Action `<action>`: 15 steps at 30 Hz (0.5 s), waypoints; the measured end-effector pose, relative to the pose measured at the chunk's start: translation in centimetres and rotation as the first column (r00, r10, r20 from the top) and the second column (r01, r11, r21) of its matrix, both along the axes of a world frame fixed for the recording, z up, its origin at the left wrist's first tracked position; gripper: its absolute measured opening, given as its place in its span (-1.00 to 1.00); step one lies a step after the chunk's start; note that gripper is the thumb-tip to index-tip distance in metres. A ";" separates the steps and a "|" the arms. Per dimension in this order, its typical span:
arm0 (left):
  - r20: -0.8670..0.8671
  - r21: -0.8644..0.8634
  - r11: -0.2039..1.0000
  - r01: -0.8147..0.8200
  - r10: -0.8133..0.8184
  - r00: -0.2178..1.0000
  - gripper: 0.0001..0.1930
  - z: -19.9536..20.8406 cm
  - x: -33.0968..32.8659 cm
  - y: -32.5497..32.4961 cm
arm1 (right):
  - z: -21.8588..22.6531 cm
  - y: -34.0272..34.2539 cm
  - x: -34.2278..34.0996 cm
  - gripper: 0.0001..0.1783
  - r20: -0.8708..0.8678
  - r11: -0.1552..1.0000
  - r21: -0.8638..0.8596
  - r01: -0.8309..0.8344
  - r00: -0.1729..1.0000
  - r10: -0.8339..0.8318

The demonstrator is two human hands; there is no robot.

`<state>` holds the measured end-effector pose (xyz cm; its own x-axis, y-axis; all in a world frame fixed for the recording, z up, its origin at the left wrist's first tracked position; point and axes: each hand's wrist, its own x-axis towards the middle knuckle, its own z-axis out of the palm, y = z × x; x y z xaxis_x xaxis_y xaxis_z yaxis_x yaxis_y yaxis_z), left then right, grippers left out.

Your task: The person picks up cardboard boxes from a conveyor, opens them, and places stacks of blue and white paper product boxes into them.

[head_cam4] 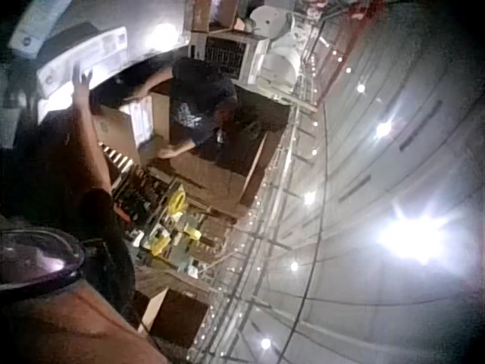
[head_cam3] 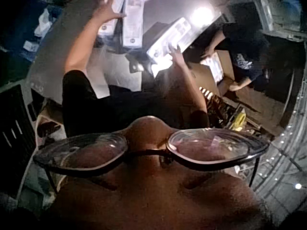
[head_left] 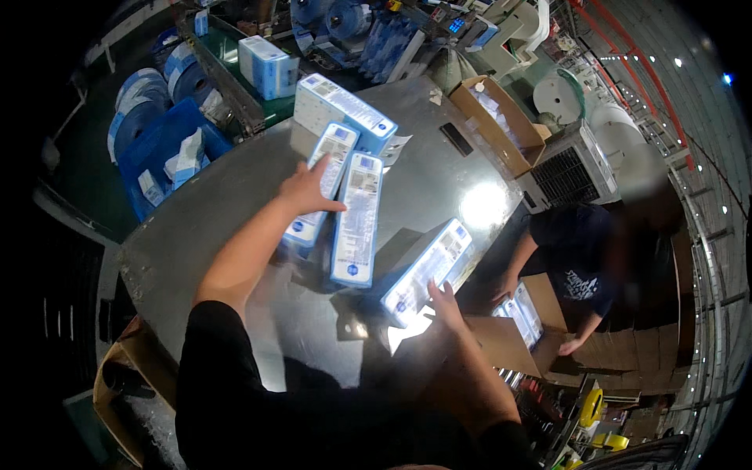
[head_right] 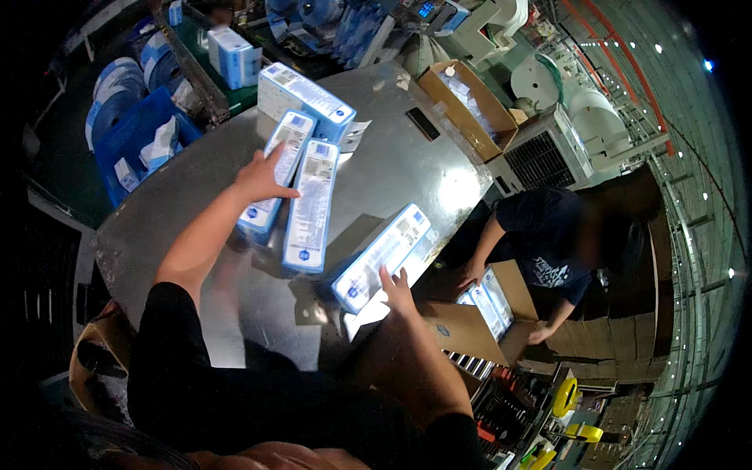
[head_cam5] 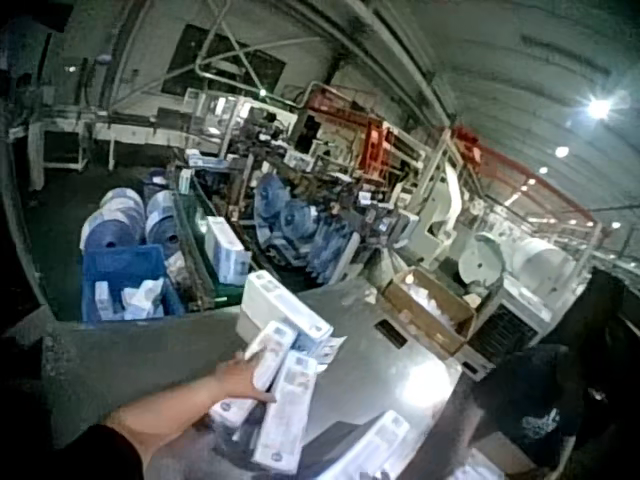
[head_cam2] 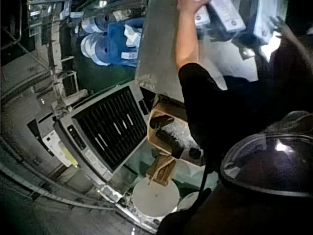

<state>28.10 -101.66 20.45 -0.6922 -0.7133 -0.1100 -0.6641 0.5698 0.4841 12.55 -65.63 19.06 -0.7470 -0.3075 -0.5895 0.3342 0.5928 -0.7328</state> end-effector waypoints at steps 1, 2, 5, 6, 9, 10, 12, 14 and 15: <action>-0.028 0.084 0.996 0.042 -0.039 0.999 0.16 0.4 -0.2 1.0 | -1.4 -1.1 -0.8 -0.25 0.037 0.907 -0.397 -0.141 0.985 0.170; -0.052 0.170 0.983 0.067 -0.059 0.997 0.14 0.1 0.3 2.0 | -0.7 -3.4 0.7 -0.31 -0.086 0.899 -0.395 -0.188 0.982 0.168; -0.068 0.187 0.974 0.125 -0.114 0.991 0.08 -1.1 1.3 8.0 | -1.4 -4.8 2.8 -0.26 -0.042 0.908 -0.380 -0.175 0.984 0.172; -0.024 0.241 0.963 0.121 -0.118 0.993 0.07 -0.2 2.8 9.7 | -0.1 -4.4 4.5 -0.23 -0.012 0.935 -0.318 -0.156 0.987 0.160; 0.023 0.254 0.960 0.118 -0.127 0.992 0.04 -0.5 11.6 14.9 | -0.7 2.4 7.6 -0.13 0.074 0.869 -0.279 -0.408 0.893 0.443; -0.102 0.304 0.936 0.176 -0.152 0.983 0.04 0.3 14.8 16.3 | 0.0 4.6 8.8 -0.11 0.113 0.863 -0.195 -0.467 0.863 0.493; -0.217 0.571 0.820 0.033 0.112 0.970 0.02 -1.6 19.4 17.4 | 0.2 6.7 9.6 -0.07 0.330 0.801 -0.382 -0.460 0.742 0.583; 0.015 0.886 0.463 -0.039 0.057 0.998 -0.06 -3.9 21.6 17.4 | -0.1 7.3 11.1 -0.02 0.499 0.773 -0.438 -0.459 0.591 0.633; 0.112 0.964 0.241 -0.108 -0.003 0.994 -0.10 -4.7 22.5 17.9 | -0.3 6.7 11.6 0.00 0.574 0.777 -0.403 -0.484 0.527 0.626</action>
<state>50.63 -83.78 15.74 -0.6072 -0.0632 -0.7920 -0.7360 -0.3306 0.5907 24.19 -58.92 18.78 0.1666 -0.6682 -0.7251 0.4011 0.7177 -0.5692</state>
